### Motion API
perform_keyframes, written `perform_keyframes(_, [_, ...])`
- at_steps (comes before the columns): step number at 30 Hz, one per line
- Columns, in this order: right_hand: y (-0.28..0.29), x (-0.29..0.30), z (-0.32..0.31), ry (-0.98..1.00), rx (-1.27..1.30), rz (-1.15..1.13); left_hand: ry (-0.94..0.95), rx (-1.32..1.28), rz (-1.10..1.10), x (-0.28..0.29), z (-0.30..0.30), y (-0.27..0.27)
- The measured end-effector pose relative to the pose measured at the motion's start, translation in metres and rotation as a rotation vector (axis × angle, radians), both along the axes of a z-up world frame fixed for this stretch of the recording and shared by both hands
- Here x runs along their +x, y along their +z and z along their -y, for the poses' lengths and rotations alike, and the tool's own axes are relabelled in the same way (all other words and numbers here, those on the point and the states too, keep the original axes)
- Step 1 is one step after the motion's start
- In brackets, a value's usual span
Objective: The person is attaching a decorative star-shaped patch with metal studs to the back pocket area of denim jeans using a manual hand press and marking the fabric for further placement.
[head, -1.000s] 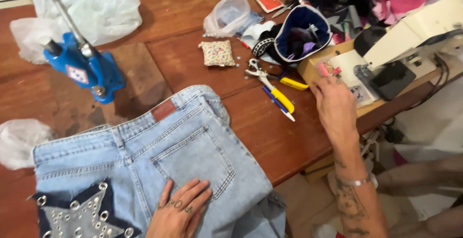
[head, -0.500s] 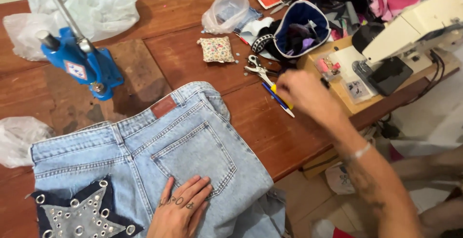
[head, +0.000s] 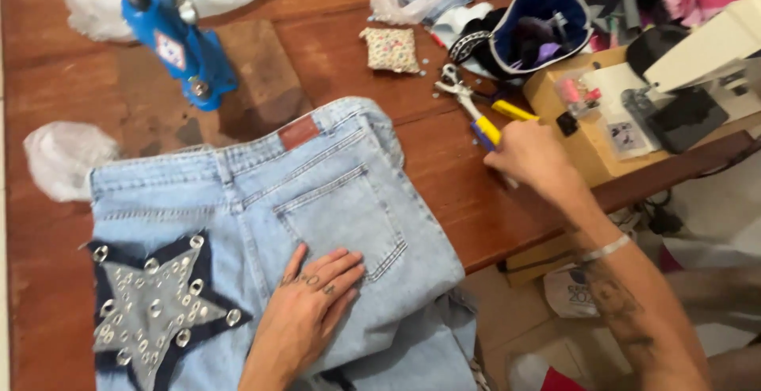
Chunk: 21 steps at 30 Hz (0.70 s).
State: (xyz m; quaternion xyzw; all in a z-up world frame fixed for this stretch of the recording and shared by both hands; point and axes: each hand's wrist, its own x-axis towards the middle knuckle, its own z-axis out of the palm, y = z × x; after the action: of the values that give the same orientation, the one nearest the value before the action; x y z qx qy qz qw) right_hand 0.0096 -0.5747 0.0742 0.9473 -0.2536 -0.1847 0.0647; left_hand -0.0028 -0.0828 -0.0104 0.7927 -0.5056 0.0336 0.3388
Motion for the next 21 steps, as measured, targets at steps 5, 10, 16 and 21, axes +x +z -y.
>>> perform_keyframes(5, [0.052, -0.098, -0.068, -0.089, 0.652, 0.721, 0.057, -0.11, 0.004, -0.015, -0.007, 0.024])
perform_keyframes(10, [0.048, -0.165, -0.207, 0.232, 1.318, 0.996, -0.047, -0.104, -0.269, -0.06, 0.02, 0.051])
perform_keyframes(16, [0.019, -0.192, -0.267, 0.162, 1.345, 1.193, -0.03, -0.031, 0.205, -0.09, 0.025, 0.031])
perform_keyframes(21, [-0.008, -0.198, -0.257, 0.222, 1.391, 0.989, -0.039, -0.13, -0.184, -0.106, 0.019, 0.025])
